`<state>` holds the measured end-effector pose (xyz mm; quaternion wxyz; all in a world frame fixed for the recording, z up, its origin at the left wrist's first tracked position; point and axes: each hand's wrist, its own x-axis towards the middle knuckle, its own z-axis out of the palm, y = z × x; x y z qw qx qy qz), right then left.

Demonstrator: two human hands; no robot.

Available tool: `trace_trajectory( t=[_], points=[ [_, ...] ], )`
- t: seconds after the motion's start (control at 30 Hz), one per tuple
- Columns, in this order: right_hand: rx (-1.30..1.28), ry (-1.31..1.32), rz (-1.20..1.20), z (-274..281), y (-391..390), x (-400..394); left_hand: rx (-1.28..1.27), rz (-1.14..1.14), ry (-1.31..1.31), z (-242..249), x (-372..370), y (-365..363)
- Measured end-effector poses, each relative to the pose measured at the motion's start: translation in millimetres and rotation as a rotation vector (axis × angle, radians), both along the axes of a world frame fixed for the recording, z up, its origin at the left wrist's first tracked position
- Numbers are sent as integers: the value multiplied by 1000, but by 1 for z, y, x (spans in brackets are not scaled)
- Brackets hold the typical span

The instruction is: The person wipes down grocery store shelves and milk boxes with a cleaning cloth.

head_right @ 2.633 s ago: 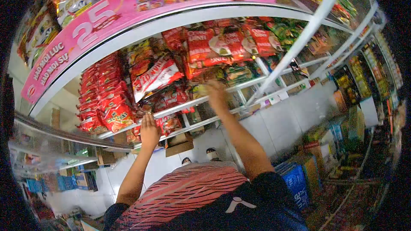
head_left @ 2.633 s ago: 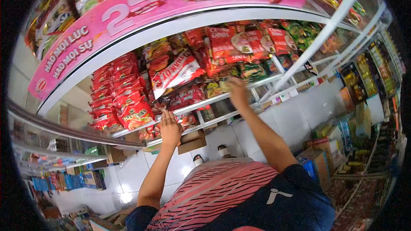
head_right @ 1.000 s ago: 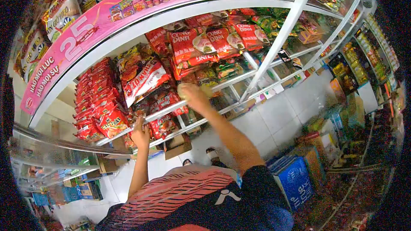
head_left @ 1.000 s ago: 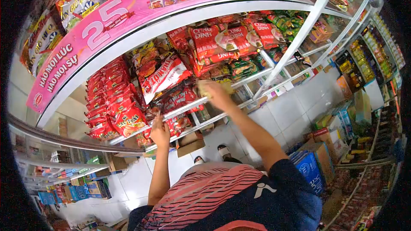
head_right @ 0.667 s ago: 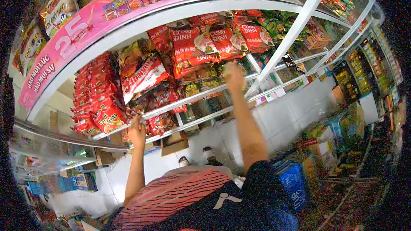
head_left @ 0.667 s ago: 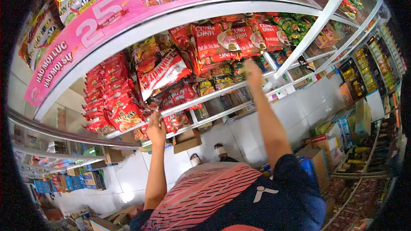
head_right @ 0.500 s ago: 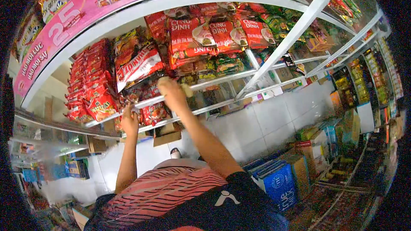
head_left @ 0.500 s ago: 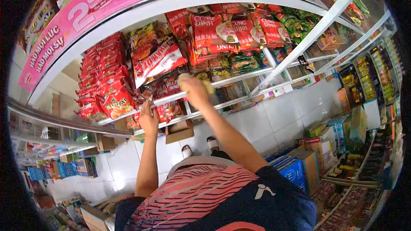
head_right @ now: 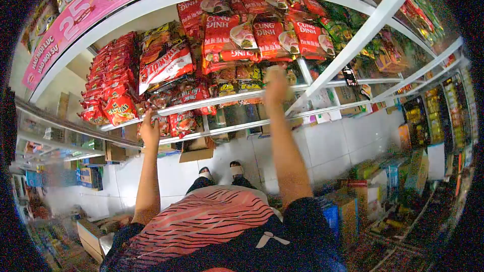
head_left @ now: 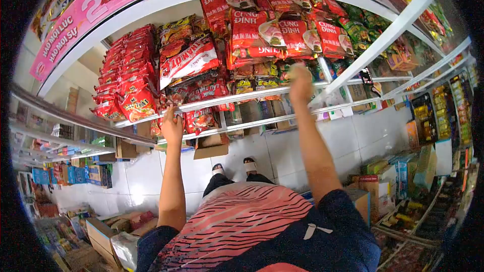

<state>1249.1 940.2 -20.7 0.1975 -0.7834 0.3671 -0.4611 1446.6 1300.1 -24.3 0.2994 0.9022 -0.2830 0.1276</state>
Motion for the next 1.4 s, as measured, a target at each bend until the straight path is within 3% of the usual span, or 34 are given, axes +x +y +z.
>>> trace_trajectory(
  t=[0.07, 0.1, 0.17, 0.27, 0.37, 0.43, 0.5, 0.53, 0.57, 0.6, 0.63, 0.7, 0.77, 0.8, 0.9, 0.97, 1.03, 1.13, 1.17, 1.2, 1.23, 1.3, 1.33, 1.37, 1.4],
  points=[
    [79, -105, 313, 17, 64, 30, -27, 34, 28, 0, -2, -3],
    [-153, 75, 280, 11, 95, 45, -48, 50, 52, 0, -1, -5],
    [-126, 91, 514, 15, 146, 58, -45, 48, -56, -14, 5, -5],
    [-100, 58, 683, 25, 120, 42, -66, 75, -3, -9, 2, -3],
    [-190, -31, 437, 23, 40, -2, 17, 138, 83, -2, -4, -9],
    [-278, 132, 135, 9, -11, -41, -102, 70, 46, -17, 2, -6],
    [-267, 49, 43, 12, -20, -49, -182, 46, 32, -25, 6, -8],
    [-210, 57, 78, 14, -14, -41, -133, 61, -70, -7, -2, -21],
    [-151, 62, 116, 14, -3, -31, -85, 20, 178, 10, -13, -32],
    [-138, 60, 164, 17, 16, -16, -181, -37, 251, 23, -32, -54],
    [-127, 56, 216, 21, 36, 3, -167, -155, 99, 16, -44, -76],
    [-15, 145, 395, 15, 69, 37, -236, -498, 114, 37, -80, -125],
    [472, 16, 656, 4, 87, 63, -208, -591, 26, 16, -88, -172],
    [593, -200, 745, -5, 83, 69, -187, -629, 4, 20, -86, -182],
    [782, -504, 806, 4, 66, 38, -4, -612, -124, 16, -80, -193],
    [850, -371, 835, 9, 46, -4, 68, -570, -222, 17, -85, -188],
    [1000, -235, 715, 5, 18, -48, 44, -515, -276, 18, -91, -184],
    [899, -76, 568, -21, -52, -115, 101, -461, -287, 15, -79, -169],
    [704, -101, 504, 7, -50, -134, 102, -436, -286, 14, -71, -158],
    [538, -110, 401, -26, -101, -159, 33, -381, -182, 12, -62, -145],
    [473, -111, 213, -10, -111, -173, -40, -327, -77, 9, -55, -131],
    [236, -88, -80, -45, -193, -206, -146, -190, -120, 13, -42, -101],
    [124, -66, -169, -30, -193, -197, -246, -109, 0, 20, -41, -93],
    [16, -44, -259, -10, -196, -192, -283, -73, -69, 21, -38, -92],
    [-36, 207, -346, 14, -192, -183, -314, -48, -24, 22, -41, -100]
  ],
)
